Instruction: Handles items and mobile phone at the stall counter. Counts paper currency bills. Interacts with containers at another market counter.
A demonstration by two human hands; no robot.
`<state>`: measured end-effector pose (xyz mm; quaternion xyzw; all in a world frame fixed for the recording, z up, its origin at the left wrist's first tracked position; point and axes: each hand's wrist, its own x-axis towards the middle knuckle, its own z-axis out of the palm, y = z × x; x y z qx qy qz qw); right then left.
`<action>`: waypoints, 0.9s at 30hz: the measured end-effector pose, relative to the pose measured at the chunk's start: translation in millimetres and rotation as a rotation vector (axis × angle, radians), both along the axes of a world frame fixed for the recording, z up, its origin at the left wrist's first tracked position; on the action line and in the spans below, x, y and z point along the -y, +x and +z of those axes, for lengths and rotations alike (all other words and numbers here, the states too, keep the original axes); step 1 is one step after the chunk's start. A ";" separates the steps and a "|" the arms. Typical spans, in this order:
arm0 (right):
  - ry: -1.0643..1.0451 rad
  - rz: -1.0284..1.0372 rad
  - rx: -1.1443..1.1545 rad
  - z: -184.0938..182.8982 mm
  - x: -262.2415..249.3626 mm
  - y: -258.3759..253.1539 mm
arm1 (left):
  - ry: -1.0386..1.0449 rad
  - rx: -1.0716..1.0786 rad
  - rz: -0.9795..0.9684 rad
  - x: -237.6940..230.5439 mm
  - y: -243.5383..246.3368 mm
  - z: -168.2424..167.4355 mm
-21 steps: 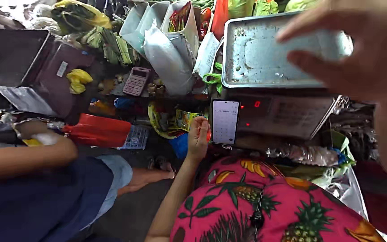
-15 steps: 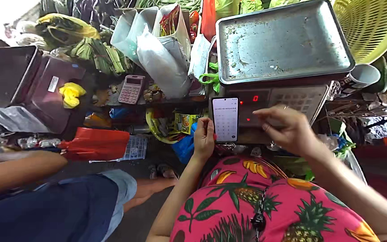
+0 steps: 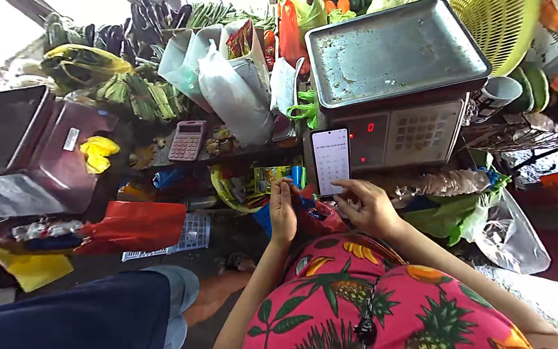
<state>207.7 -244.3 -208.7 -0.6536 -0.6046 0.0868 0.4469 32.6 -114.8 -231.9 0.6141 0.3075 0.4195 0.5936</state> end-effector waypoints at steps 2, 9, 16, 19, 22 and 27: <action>-0.057 0.039 -0.005 5.7 -16.3 -13.7 | 0.062 -0.051 0.034 4.1 -16.7 -6.1; -0.151 0.021 0.263 2.2 -39.1 -38.3 | 0.375 -0.497 -0.170 12.2 -63.1 -31.9; -0.154 0.034 0.336 -9.3 -8.5 -28.3 | 0.005 -0.620 -0.378 -15.9 -86.5 -20.6; -0.150 0.043 0.300 -10.8 -0.7 -29.1 | 0.199 -0.747 -0.215 -55.0 -76.0 -22.4; -0.120 0.077 0.272 -5.5 4.8 -29.1 | 0.442 -0.883 -0.171 -96.2 -46.2 -24.9; -0.076 0.153 0.212 19.6 10.4 -27.3 | 0.497 -1.059 -0.371 -142.7 -14.2 -29.9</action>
